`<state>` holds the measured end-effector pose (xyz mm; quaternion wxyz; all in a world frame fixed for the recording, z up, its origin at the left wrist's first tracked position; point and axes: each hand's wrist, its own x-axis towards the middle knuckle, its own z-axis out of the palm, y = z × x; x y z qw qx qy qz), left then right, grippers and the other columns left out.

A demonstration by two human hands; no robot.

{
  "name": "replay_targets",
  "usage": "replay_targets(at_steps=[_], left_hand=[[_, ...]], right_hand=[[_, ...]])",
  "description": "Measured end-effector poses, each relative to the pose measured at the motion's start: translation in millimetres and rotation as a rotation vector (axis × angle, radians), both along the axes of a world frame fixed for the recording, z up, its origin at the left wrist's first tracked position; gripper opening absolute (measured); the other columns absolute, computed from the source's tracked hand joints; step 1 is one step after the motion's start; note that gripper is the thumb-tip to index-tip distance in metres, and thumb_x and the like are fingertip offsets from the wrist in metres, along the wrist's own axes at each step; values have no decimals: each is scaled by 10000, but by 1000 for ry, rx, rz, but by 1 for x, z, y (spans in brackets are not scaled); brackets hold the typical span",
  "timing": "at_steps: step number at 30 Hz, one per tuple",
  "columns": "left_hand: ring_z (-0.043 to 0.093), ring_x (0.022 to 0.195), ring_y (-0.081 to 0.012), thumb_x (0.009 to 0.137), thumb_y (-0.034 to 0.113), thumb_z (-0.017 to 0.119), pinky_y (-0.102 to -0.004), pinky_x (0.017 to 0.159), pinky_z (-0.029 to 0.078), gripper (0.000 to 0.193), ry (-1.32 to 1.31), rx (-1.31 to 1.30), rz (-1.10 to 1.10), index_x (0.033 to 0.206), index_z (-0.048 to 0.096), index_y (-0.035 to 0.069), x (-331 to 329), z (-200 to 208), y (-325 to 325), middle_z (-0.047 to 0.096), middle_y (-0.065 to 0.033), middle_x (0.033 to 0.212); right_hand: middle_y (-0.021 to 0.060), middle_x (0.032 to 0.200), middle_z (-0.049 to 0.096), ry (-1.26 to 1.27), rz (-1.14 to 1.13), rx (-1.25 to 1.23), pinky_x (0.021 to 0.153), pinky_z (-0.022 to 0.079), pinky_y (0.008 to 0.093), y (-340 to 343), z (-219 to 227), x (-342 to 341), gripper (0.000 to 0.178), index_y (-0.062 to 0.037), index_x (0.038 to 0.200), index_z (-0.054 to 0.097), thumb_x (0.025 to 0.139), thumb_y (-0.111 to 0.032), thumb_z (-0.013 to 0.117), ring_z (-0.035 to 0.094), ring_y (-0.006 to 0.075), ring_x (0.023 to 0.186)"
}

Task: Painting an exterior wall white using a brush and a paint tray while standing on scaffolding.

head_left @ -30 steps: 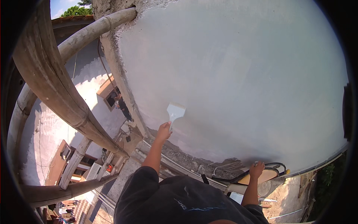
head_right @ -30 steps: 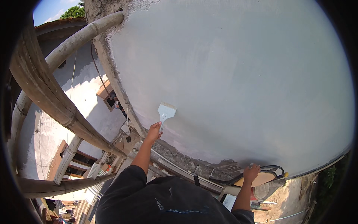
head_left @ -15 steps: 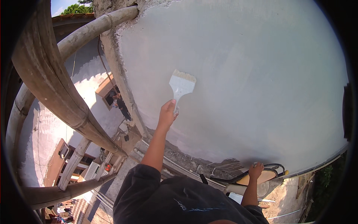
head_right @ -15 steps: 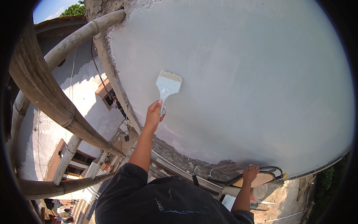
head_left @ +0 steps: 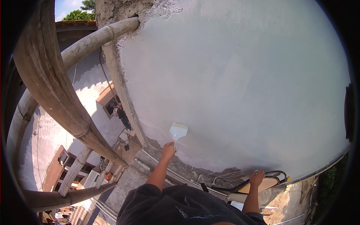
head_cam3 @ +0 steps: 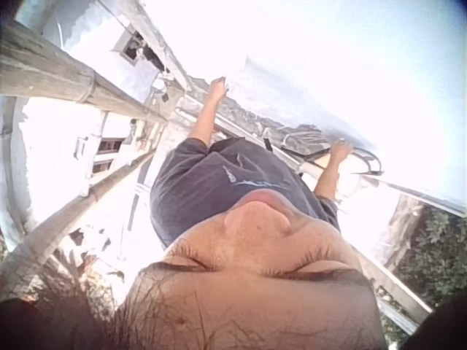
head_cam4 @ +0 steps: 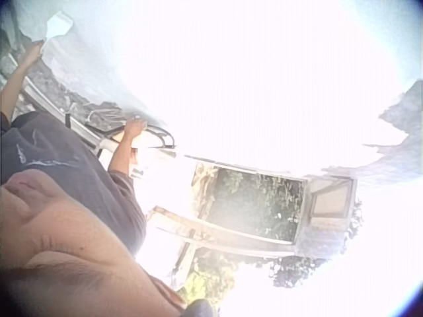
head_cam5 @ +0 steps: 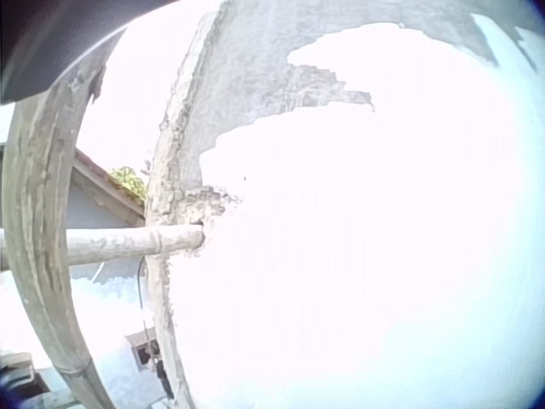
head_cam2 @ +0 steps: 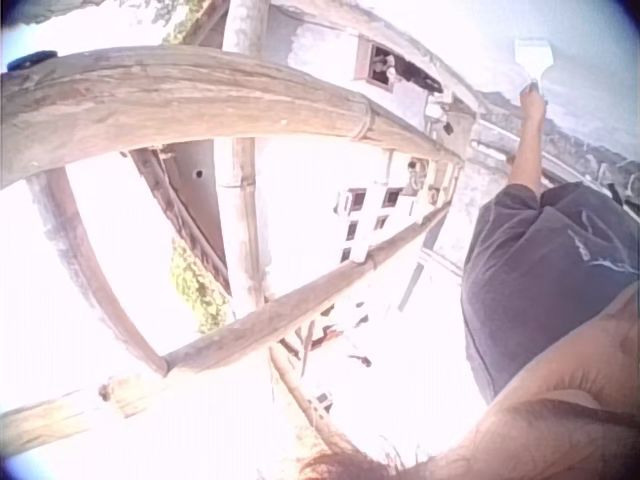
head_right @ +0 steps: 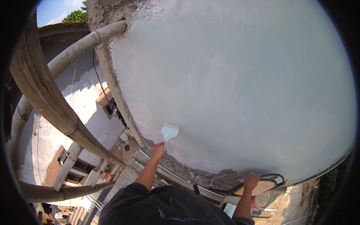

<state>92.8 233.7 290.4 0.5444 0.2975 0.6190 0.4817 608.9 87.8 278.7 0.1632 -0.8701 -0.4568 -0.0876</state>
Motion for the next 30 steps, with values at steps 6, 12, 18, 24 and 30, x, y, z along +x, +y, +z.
replay_targets(at_steps=[6,12,18,24,30], left_hand=[[408,452,-61,965,341,490,-218,386,273,330,-257,256,12,886,589,36,-5,106,2,464,7,589],[384,442,-57,977,373,477,-201,376,244,333,-238,415,17,854,552,73,-6,149,40,469,11,594],[347,393,-64,966,440,468,-223,358,234,384,-154,247,-72,852,553,83,-18,56,49,464,-4,563],[497,478,-165,949,400,484,-326,433,350,430,109,-74,-41,852,632,8,-31,-47,12,555,-62,609],[618,626,-314,927,386,486,-412,613,448,468,402,13,-61,792,630,-39,-26,-39,26,619,-191,673]], right_hand=[[307,1235,467,7,15,-18,992,375,512,-2,3,3,409,23,1098,543,740,-131,664,395,449,1214],[306,1223,472,12,9,-11,998,368,513,2,2,-1,409,29,1106,542,744,-125,651,396,450,1210],[299,1220,474,-9,27,-4,991,372,516,2,-4,5,396,19,1088,544,742,-138,658,396,449,1205],[295,1245,462,-5,-4,-17,977,394,513,1,-3,4,410,21,1105,545,740,-130,653,396,444,1214],[297,1253,454,0,6,-45,979,390,515,-3,0,7,422,19,1112,541,742,-146,659,397,445,1214]])
